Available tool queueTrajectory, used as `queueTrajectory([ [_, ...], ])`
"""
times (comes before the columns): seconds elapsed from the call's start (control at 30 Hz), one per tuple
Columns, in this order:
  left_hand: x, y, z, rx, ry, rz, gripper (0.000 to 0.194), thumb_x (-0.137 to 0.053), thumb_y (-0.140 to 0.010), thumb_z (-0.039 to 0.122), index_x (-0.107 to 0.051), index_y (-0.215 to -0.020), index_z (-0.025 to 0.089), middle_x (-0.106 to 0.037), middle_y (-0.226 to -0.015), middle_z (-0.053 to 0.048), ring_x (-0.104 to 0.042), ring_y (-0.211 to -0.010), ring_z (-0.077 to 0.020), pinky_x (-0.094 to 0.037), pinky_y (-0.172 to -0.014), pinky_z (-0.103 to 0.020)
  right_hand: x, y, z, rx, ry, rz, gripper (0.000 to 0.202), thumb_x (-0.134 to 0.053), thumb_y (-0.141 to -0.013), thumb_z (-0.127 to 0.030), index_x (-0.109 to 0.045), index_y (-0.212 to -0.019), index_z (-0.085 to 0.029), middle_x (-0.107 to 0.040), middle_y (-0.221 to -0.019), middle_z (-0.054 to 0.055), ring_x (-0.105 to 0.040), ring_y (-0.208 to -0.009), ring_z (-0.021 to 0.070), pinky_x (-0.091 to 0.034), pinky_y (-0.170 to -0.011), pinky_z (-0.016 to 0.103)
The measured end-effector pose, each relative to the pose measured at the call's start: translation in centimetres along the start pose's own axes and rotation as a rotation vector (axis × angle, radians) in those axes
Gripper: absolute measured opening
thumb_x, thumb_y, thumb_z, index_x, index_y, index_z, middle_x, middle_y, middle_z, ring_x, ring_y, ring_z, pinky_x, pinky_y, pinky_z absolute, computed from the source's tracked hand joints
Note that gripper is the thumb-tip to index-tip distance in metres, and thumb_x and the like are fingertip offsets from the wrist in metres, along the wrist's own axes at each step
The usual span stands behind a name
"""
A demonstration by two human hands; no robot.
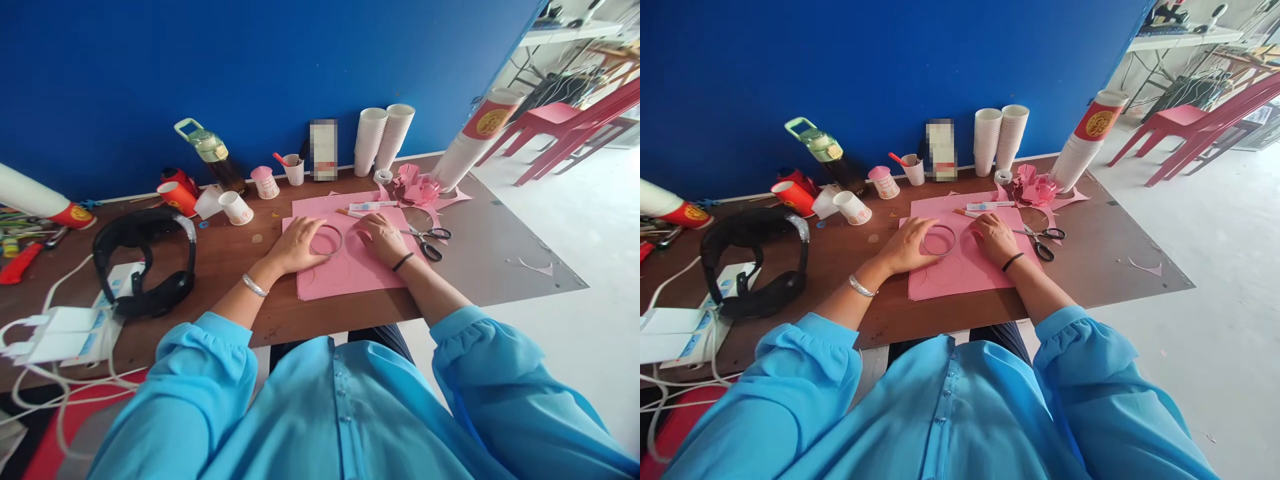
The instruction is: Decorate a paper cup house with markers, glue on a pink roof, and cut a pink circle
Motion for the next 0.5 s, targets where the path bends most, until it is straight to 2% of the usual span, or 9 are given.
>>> queueTrajectory([
  [0.07,2.2,0.9,-1.6,0.056,-0.069,0.076,0.076,-0.085,-0.079,0.042,-0.052,-0.143,0.017,-0.065,-0.137,-0.017,-0.06,-0.127,-0.0343,-0.046,-0.113,-0.054,0.4,0.2,-0.2,-0.002,0.036,-0.018,0.025,-0.055,-0.099,-0.015,-0.074,-0.115,-0.015,-0.073,-0.121,0.015,-0.064,-0.114,0.0293,-0.052,-0.101,0.041],
  [0.13,4.3,2.6,-4.1,0.161,-0.151,0.127,0.07,-0.082,-0.081,0.04,-0.054,-0.141,0.017,-0.064,-0.137,-0.017,-0.059,-0.128,-0.0353,-0.045,-0.113,-0.053,1.0,0.9,-0.9,0.017,0.066,-0.049,0.024,-0.057,-0.099,-0.017,-0.073,-0.117,-0.014,-0.072,-0.123,0.016,-0.064,-0.114,0.0298,-0.051,-0.098,0.041],
  [0.2,5.7,4.7,-6.7,0.276,-0.21,0.157,0.066,-0.08,-0.082,0.041,-0.055,-0.139,0.017,-0.064,-0.136,-0.018,-0.058,-0.128,-0.036,-0.045,-0.113,-0.053,1.7,2.3,-2.2,0.064,0.089,-0.096,0.018,-0.06,-0.099,-0.019,-0.074,-0.111,-0.016,-0.073,-0.117,0.015,-0.066,-0.107,0.0283,-0.051,-0.09,0.038],
  [0.27,5.8,6.6,-8.4,0.339,-0.234,0.135,0.063,-0.079,-0.082,0.042,-0.057,-0.136,0.018,-0.064,-0.135,-0.017,-0.057,-0.13,-0.0368,-0.043,-0.114,-0.054,2.2,4.2,-3.9,0.117,0.104,-0.149,0.013,-0.064,-0.098,-0.021,-0.075,-0.097,-0.016,-0.073,-0.103,0.013,-0.067,-0.091,0.025,-0.049,-0.081,0.036],
  [0.33,5.0,7.9,-9.1,0.358,-0.215,0.096,0.057,-0.076,-0.085,0.043,-0.058,-0.135,0.019,-0.066,-0.136,-0.016,-0.058,-0.129,-0.036,-0.044,-0.114,-0.055,2.2,6.4,-6.2,0.239,0.175,-0.217,0.016,-0.063,-0.1,-0.023,-0.074,-0.092,-0.015,-0.072,-0.096,0.011,-0.065,-0.085,0.0223,-0.044,-0.075,0.034],
  [0.4,4.2,8.5,-9.3,0.37,-0.183,0.089,0.055,-0.073,-0.087,0.043,-0.059,-0.134,0.019,-0.067,-0.135,-0.015,-0.06,-0.128,-0.0351,-0.045,-0.113,-0.055,2.4,8.3,-8.0,0.331,0.274,-0.232,0.02,-0.059,-0.102,-0.019,-0.073,-0.088,-0.015,-0.071,-0.093,0.01,-0.063,-0.082,0.0207,-0.041,-0.071,0.034],
  [0.5,3.6,8.5,-9.0,0.376,-0.155,0.106,0.056,-0.073,-0.088,0.044,-0.058,-0.136,0.018,-0.068,-0.135,-0.016,-0.061,-0.127,-0.0349,-0.046,-0.113,-0.054,2.6,9.8,-9.0,0.35,0.355,-0.226,0.028,-0.049,-0.102,-0.009,-0.073,-0.088,-0.015,-0.071,-0.09,0.009,-0.06,-0.078,0.0199,-0.038,-0.068,0.034],
])
Point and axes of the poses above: each hand's wrist, its own y-axis away from the middle knuckle, its own x-axis out of the back of the hand, z = x × y, the point moved 10 cm from there along -y, towards the middle knuckle
